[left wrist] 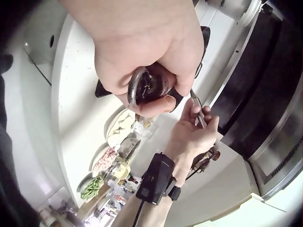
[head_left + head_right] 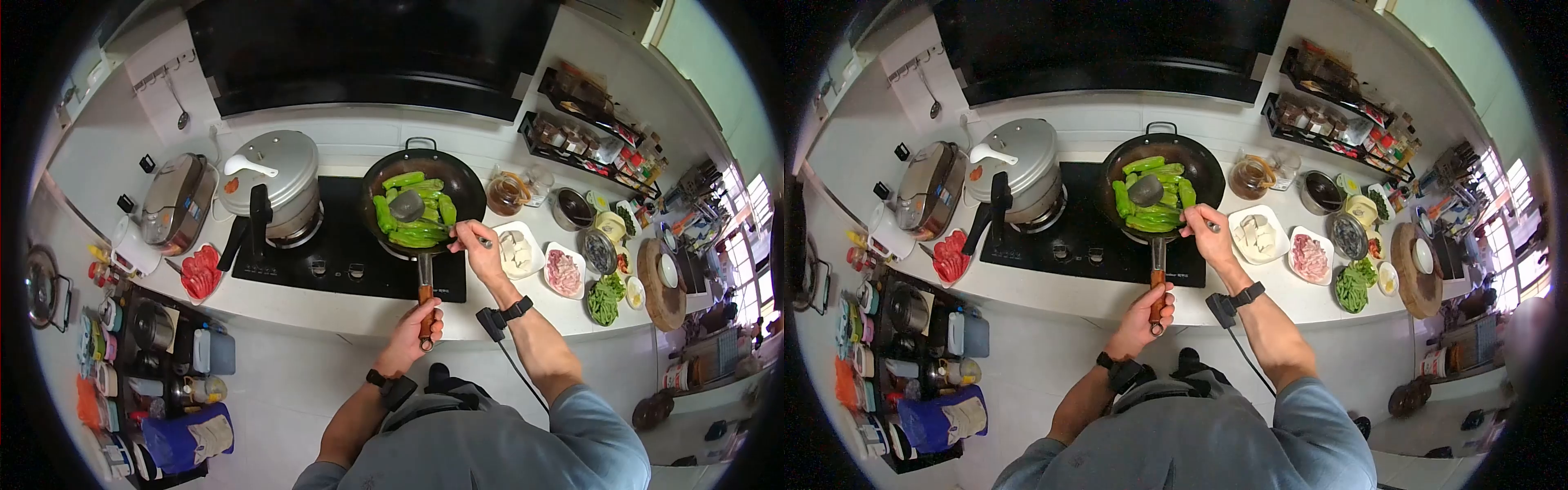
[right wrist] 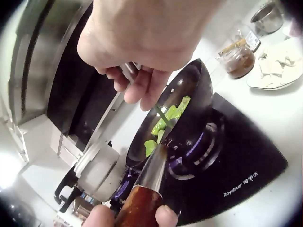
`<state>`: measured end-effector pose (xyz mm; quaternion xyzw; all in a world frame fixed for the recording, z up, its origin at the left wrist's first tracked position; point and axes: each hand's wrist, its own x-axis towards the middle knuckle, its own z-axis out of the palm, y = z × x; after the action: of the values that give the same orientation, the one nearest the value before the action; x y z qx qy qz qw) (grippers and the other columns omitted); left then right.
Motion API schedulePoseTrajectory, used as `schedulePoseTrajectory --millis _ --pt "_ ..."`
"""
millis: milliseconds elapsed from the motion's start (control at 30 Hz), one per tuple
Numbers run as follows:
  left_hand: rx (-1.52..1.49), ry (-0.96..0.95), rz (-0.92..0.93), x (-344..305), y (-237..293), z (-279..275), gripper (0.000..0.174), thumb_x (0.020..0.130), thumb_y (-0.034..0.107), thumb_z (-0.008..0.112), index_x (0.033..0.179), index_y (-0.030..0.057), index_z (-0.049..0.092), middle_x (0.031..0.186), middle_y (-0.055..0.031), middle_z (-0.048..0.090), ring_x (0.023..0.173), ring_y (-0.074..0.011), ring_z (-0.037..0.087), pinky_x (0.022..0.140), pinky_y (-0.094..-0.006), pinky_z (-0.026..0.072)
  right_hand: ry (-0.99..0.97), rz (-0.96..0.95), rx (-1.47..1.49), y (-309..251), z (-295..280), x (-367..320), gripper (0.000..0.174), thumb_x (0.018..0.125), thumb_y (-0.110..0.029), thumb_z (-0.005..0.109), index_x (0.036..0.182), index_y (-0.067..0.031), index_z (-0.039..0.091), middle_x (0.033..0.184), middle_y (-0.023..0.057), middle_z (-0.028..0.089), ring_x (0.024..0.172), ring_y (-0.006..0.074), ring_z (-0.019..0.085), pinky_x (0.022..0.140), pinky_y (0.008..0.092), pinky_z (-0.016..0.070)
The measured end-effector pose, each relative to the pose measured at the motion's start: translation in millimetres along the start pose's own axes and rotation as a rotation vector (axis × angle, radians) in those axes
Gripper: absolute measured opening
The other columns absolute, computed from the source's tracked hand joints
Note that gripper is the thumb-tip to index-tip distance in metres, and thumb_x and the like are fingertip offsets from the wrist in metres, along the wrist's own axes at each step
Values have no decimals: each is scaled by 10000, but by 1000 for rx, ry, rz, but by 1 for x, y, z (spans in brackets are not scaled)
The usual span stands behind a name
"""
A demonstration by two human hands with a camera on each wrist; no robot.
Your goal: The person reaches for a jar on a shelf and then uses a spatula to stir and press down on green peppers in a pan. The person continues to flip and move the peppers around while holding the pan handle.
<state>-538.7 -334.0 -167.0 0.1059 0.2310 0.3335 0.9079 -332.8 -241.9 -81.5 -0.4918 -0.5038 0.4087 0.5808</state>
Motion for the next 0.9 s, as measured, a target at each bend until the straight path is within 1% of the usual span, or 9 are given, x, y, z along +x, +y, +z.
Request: schedulePoseTrajectory --millis 33,133,200,300,367,467,533,700,900 --pt "-12 14 14 -1 -1 3 239 1066 309 656 1193 107 632 856 -20 630 592 -127 575 427 -247 406 12 35 41 2 0 0 276 1078 -200 617 925 15 700 864 45 694 677 119 641 707 297 581" --pt "-15 24 12 -1 -1 3 231 1065 315 656 1184 119 631 840 -16 628 556 -130 561 403 -247 385 -35 24 -43 3 -9 6 296 1094 -214 594 941 21 690 892 63 690 680 137 650 736 335 612" --pt "-2 20 6 -2 0 3 228 1064 316 657 1181 121 631 836 -15 627 541 -131 555 394 -247 376 -45 1 -85 1 -9 10 295 1087 -213 596 922 13 693 856 51 681 654 134 636 717 323 602" --pt "-8 58 7 -3 0 7 218 1062 311 660 1162 120 628 822 -14 624 536 -131 554 392 -248 373 -30 87 -31 -13 -6 14 295 1077 -218 606 906 5 694 849 49 689 648 136 647 697 316 593" --pt "33 12 -16 -5 3 4 236 1112 302 580 1221 95 618 895 -18 614 621 -116 542 418 -240 372 -2 54 -77 -29 1 17 290 1065 -207 619 887 9 694 797 33 680 646 119 640 647 274 559" --pt "20 6 4 -1 -1 0 232 1113 294 579 1221 93 621 896 -21 614 637 -116 548 440 -244 388 30 26 -15 -33 2 22 291 1068 -216 620 896 6 696 833 36 695 666 122 660 653 274 559" --pt "14 16 9 0 -3 -1 234 1113 293 580 1221 90 622 895 -21 614 638 -117 549 448 -246 394 31 16 7 -20 3 26 297 1071 -221 619 896 6 696 853 37 700 667 123 662 650 275 556" --pt "-22 37 27 5 -5 0 237 1114 286 578 1227 83 625 902 -25 617 642 -117 547 461 -252 403 140 54 106 9 1 31 303 1075 -217 614 883 5 690 797 26 673 634 110 627 638 277 541" --pt "-20 21 41 -2 -3 6 248 1121 285 560 1235 75 624 910 -25 619 633 -105 537 444 -244 384 34 14 -14 16 -15 34 288 1071 -199 610 875 -3 686 757 22 648 620 105 608 642 281 532"
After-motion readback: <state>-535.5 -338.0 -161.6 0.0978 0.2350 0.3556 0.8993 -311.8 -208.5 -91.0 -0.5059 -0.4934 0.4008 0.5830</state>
